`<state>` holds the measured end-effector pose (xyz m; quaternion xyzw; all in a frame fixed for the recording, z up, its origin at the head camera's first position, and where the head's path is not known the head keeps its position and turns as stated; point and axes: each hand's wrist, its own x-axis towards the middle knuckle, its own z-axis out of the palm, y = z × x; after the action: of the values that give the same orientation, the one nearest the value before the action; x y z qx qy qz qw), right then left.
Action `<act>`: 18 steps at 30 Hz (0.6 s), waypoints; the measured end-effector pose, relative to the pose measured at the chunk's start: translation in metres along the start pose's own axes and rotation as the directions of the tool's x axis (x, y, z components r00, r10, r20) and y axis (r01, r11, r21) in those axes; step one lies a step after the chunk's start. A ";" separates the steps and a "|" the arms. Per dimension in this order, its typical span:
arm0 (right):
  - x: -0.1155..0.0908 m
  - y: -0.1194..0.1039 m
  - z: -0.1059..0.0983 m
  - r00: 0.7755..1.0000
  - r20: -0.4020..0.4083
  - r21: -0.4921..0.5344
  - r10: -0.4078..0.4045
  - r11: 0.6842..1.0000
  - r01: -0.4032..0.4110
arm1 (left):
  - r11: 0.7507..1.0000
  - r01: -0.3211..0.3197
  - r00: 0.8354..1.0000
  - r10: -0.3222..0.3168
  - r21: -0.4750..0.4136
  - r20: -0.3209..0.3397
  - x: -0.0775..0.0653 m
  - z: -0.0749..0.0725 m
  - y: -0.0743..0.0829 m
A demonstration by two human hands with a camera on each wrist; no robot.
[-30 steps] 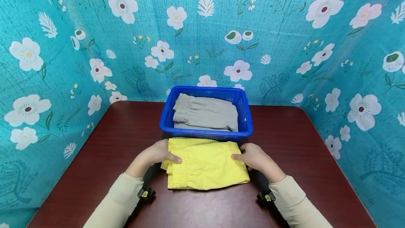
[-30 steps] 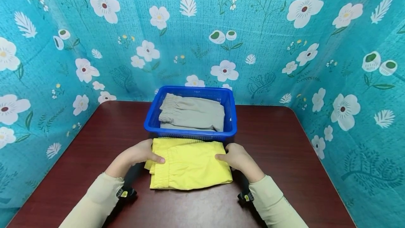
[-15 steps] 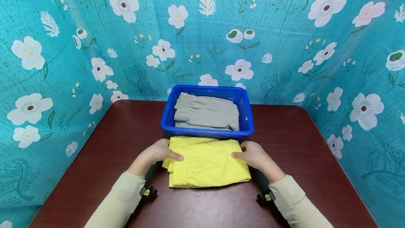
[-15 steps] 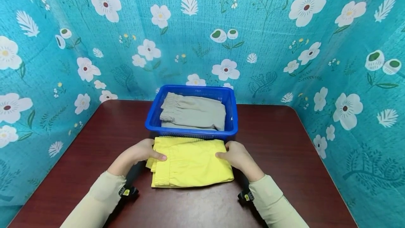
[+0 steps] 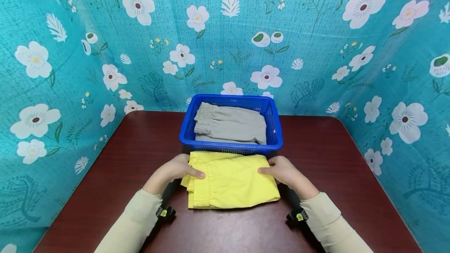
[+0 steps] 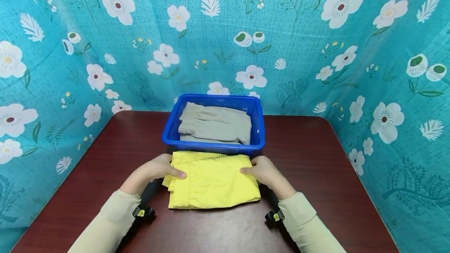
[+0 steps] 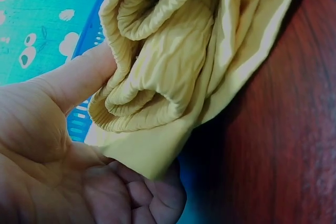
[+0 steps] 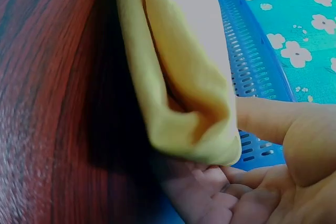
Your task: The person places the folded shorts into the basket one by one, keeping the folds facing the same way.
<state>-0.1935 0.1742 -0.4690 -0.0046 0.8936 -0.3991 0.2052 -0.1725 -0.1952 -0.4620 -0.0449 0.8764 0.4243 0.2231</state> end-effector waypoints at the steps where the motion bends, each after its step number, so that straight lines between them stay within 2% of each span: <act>1: 0.000 0.000 0.000 1.000 0.003 0.009 0.001 1.000 -0.001 | 1.000 0.007 1.000 -0.007 0.007 -0.002 -0.001 0.000 0.000; 5: -0.001 0.002 0.001 1.000 0.021 0.041 -0.006 0.999 0.005 | 1.000 0.020 1.000 -0.020 0.022 -0.001 -0.002 -0.001 -0.001; 11: -0.002 0.002 -0.001 0.999 0.049 0.077 -0.004 0.997 0.001 | 1.000 0.002 1.000 -0.002 -0.001 0.024 -0.001 -0.001 -0.001; 18: -0.006 -0.002 -0.006 0.993 0.113 0.123 0.018 0.992 -0.032 | 0.999 -0.048 0.994 0.048 -0.002 0.101 -0.004 -0.008 0.002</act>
<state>-0.1909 0.1781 -0.4618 -0.0031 0.8541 -0.4505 0.2598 -0.1723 -0.1998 -0.4545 -0.0023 0.8649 0.4312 0.2568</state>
